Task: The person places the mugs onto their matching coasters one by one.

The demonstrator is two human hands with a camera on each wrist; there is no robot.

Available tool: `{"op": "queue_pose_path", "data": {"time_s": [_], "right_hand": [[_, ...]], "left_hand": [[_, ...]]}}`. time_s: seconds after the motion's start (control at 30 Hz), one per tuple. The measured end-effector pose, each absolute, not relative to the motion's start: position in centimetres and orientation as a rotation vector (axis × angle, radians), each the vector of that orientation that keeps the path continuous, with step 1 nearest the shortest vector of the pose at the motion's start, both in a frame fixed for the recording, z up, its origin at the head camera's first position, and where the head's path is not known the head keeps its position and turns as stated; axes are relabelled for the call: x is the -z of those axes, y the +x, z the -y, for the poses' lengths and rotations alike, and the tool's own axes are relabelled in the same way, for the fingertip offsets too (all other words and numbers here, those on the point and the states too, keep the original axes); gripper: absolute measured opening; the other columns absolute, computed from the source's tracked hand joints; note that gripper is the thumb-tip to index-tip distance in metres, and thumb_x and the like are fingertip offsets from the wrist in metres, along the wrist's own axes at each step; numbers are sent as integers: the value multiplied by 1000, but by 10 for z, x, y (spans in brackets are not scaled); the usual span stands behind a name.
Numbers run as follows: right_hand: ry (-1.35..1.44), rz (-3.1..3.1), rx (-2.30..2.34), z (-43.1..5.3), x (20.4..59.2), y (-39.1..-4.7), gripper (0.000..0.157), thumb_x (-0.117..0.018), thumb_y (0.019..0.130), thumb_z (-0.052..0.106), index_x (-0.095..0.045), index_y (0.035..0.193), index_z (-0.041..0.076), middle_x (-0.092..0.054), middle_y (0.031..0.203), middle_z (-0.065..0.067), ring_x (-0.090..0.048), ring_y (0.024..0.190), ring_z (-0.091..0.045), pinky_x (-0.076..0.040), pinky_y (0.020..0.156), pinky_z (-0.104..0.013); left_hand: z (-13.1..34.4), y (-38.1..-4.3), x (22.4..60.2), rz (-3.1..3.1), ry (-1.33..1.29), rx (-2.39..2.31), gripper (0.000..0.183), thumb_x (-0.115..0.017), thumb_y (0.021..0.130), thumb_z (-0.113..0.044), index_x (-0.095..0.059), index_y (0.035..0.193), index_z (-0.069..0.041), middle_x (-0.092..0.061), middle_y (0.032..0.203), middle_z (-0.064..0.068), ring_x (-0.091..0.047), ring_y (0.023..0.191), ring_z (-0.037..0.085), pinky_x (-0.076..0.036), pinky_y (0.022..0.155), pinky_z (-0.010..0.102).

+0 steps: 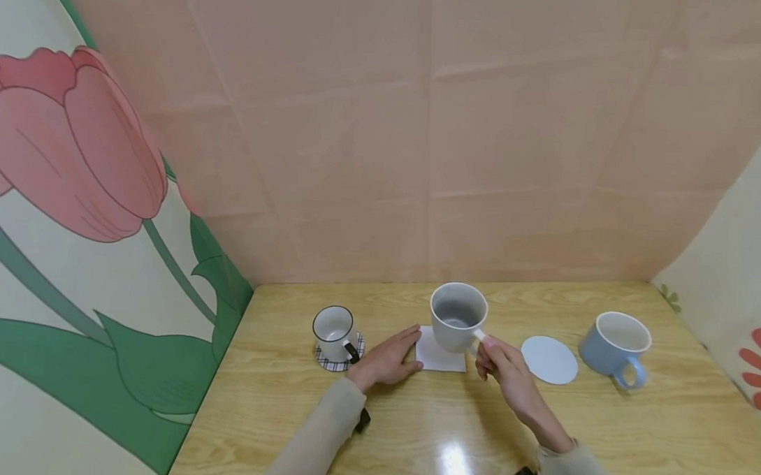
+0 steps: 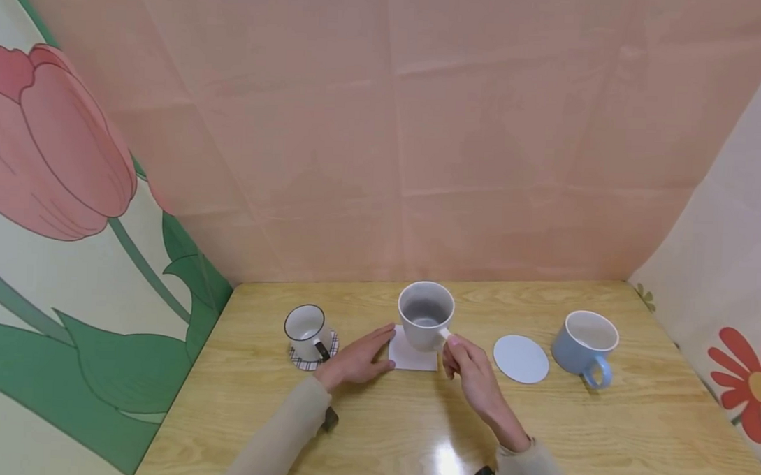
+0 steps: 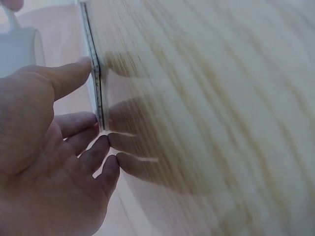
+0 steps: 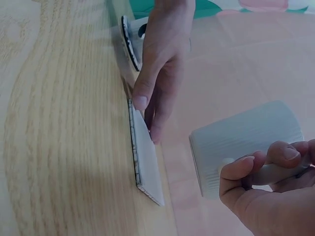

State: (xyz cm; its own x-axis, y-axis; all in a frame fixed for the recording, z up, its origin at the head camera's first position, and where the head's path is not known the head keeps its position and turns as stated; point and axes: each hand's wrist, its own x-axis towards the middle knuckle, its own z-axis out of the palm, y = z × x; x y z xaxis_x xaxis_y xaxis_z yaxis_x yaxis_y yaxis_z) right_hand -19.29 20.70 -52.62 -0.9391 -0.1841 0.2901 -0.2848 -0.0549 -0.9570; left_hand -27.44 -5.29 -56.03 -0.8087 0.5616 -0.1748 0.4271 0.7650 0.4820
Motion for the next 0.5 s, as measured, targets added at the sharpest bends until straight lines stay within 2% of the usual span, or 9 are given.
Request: {"op": "queue_pose_path", "data": {"time_s": [0.17, 0.5], "right_hand": [[508, 2094, -2178, -204, 528, -195, 50, -32, 119, 19, -39, 81, -11, -34, 76, -19, -43, 68, -34, -44, 57, -39], [558, 2059, -2221, -200, 539, -201, 48, -30, 119, 16, -38, 82, -13, -32, 75, -18, -41, 68, -34, -43, 57, -40]], "left_hand": [[53, -275, 561, -2661, 801, -597, 64, -53, 113, -32, -30, 170, -14, -20, 180, 0, -24, 164, 19, -24, 135, 39], [52, -276, 563, -2652, 796, -605, 65, -54, 113, -32, -28, 170, -14, -20, 180, 1, -24, 165, 20, -24, 135, 42]]}}
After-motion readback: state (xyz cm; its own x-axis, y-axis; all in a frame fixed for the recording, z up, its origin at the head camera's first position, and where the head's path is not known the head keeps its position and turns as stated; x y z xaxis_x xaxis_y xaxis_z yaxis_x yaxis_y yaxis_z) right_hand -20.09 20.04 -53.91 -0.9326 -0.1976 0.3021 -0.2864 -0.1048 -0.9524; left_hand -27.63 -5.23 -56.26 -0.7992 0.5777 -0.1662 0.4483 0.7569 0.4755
